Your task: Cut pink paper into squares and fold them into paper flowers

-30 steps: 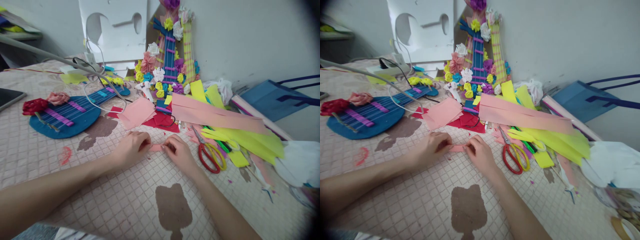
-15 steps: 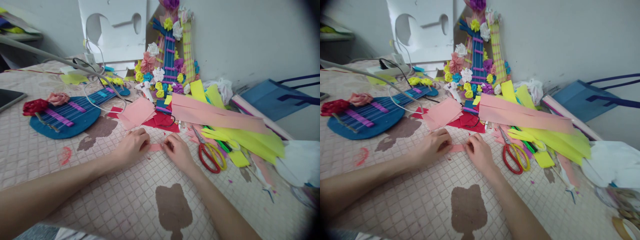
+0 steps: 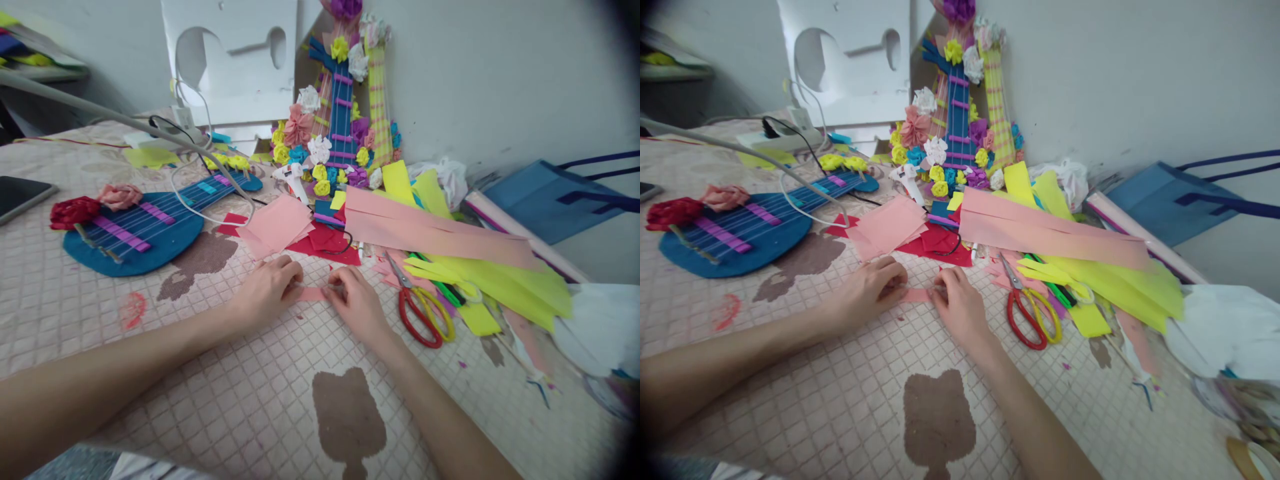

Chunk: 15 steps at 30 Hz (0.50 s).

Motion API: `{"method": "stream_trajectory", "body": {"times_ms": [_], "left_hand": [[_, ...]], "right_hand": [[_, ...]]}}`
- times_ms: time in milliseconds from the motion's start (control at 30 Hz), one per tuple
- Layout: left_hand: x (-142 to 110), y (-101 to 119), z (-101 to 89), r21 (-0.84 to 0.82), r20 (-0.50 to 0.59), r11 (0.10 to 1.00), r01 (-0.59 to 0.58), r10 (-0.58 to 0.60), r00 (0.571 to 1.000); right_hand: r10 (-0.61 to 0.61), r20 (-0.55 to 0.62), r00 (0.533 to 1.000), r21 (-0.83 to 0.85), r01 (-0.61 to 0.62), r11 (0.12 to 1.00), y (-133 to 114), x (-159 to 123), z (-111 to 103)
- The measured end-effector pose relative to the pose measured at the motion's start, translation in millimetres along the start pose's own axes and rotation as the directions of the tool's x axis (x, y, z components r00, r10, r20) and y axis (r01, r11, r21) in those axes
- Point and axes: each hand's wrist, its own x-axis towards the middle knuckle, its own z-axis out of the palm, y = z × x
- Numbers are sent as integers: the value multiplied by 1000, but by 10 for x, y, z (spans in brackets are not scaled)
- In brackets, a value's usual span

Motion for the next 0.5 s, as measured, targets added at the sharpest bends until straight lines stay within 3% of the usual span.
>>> {"method": "stream_trajectory", "body": {"times_ms": [300,500], "left_hand": [[-9,2,-10,-45,-6,999,-16,16,1000],[-22,-15,-77,-242,-29,970,10,-17,999]], "right_hand": [[2,25,1000,70,-4,998,7,-2,-21],[19,51,999,265,-32,964,-94,-54,-128]]}}
